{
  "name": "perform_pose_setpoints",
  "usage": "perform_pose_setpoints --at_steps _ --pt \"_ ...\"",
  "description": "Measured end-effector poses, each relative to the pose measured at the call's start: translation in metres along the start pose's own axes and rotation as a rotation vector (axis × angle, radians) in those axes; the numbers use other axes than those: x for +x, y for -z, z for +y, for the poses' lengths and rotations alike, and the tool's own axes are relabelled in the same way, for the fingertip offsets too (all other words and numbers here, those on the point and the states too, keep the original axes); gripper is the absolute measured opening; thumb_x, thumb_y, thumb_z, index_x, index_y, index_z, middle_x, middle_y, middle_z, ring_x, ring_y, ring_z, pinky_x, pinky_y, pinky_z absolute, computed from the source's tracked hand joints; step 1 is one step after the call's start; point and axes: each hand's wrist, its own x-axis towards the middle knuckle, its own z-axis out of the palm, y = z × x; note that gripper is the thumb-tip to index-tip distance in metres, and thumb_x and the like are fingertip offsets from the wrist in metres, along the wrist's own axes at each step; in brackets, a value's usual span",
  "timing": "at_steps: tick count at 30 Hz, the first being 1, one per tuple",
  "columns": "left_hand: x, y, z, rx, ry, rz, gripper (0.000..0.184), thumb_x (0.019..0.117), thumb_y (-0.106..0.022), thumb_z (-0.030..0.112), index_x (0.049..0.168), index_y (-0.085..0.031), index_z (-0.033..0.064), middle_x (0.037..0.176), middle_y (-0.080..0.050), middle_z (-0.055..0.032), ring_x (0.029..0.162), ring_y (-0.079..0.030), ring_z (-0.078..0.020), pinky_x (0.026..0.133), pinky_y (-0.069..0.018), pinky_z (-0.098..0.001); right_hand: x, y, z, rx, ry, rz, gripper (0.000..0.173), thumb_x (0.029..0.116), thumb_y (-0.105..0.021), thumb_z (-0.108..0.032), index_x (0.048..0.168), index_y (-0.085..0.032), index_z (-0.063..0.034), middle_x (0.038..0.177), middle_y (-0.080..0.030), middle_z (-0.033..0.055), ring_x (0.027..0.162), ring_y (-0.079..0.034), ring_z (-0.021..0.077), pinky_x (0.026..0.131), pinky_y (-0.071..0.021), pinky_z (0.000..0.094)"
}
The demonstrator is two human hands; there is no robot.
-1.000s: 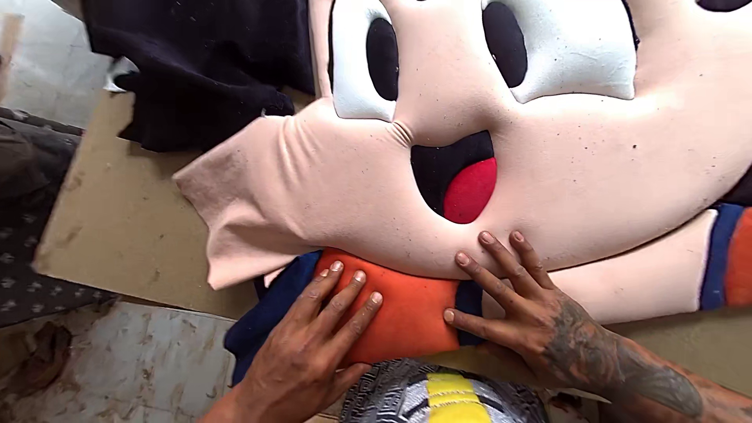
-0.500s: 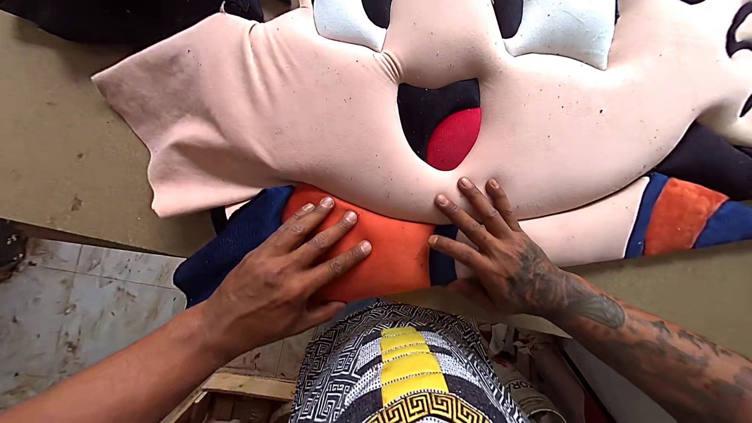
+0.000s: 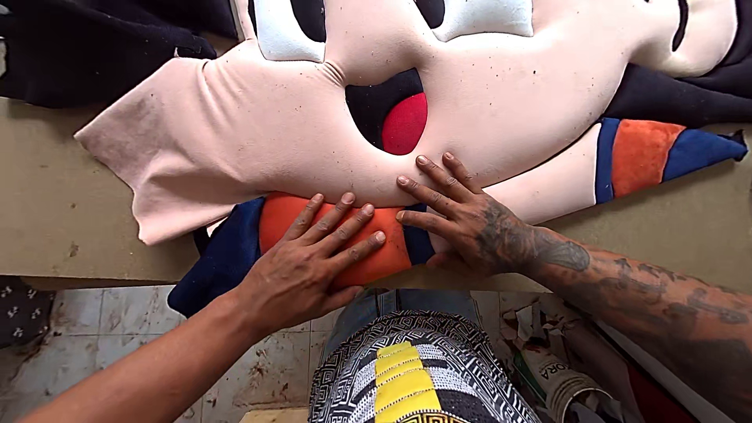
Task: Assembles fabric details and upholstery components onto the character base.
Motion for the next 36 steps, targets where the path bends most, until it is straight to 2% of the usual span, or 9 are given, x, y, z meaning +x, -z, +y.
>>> perform_pose_setpoints --at_steps 3,6,11,13,20,26,36 --pt "0.009 0.0 -0.001 0.002 -0.056 -0.036 0.07 0.0927 -0.055 0.062 0.156 -0.047 0.0315 0.169 -0.03 -0.0054 0.159 -0.019 -0.0309 0.129 -0.0139 -0.0596 -0.001 0.0 0.0 0.031 -0.005 0.023 0.075 0.0822 -0.066 -0.061 0.148 -0.055 -0.0269 0.164 -0.037 0.0171 0.154 -0.021 0.0486 0.124 -0.0093 0.0697" --pt "0.016 0.0 -0.003 0.03 -0.098 -0.087 0.074 0.093 -0.052 0.064 0.158 -0.043 0.0307 0.171 -0.024 -0.0031 0.16 -0.014 -0.0299 0.129 -0.0094 -0.0596 -0.001 -0.002 0.001 0.054 -0.006 0.078 0.08 0.0798 -0.068 -0.063 0.149 -0.055 -0.0252 0.163 -0.037 0.0208 0.153 -0.025 0.0479 0.125 -0.0125 0.0681" --pt "0.028 0.0 -0.006 0.096 -0.196 -0.148 0.085 0.0939 -0.045 0.065 0.164 -0.029 0.02 0.174 -0.014 -0.0034 0.161 -0.003 -0.027 0.129 0.0005 -0.0608 -0.001 0.001 0.001 0.095 -0.011 0.14 0.084 0.0756 -0.075 -0.059 0.15 -0.053 -0.0249 0.167 -0.03 0.0201 0.156 -0.019 0.0442 0.126 -0.0148 0.0649" --pt "0.031 0.001 -0.007 0.116 -0.225 -0.161 0.089 0.0926 -0.045 0.068 0.165 -0.028 0.0182 0.174 -0.014 -0.0037 0.161 -0.002 -0.0261 0.129 0.002 -0.0607 -0.001 0.001 0.0 0.108 -0.014 0.151 0.087 0.0741 -0.078 -0.058 0.15 -0.052 -0.0251 0.167 -0.029 0.02 0.156 -0.018 0.0445 0.127 -0.0149 0.0649" --pt "0.039 0.001 -0.009 0.108 -0.309 -0.155 0.09 0.0899 -0.045 0.076 0.163 -0.031 0.0263 0.173 -0.02 -0.0007 0.161 -0.004 -0.028 0.126 0.0021 -0.0669 0.0 -0.001 0.001 0.102 0.002 0.157 0.084 0.0775 -0.074 -0.056 0.151 -0.051 -0.023 0.166 -0.031 0.021 0.155 -0.02 0.0449 0.126 -0.014 0.066" --pt "0.044 -0.001 -0.011 0.091 -0.346 -0.162 0.094 0.0899 -0.041 0.08 0.165 -0.026 0.0259 0.175 -0.011 -0.0012 0.161 0.001 -0.0274 0.125 0.0059 -0.0674 0.002 -0.002 0.001 0.101 -0.004 0.159 0.083 0.0781 -0.074 -0.058 0.15 -0.053 -0.0197 0.165 -0.031 0.0225 0.155 -0.02 0.045 0.127 -0.015 0.0663" --pt "0.053 -0.004 -0.009 0.051 -0.347 -0.152 0.09 0.0919 -0.04 0.077 0.165 -0.026 0.0267 0.174 -0.011 -0.0024 0.161 0.003 -0.0285 0.124 0.0086 -0.0682 0.001 -0.003 0.0 0.112 -0.011 0.168 0.079 0.0791 -0.073 -0.058 0.146 -0.057 -0.02 0.164 -0.033 0.0213 0.155 -0.02 0.0445 0.126 -0.0144 0.0665"
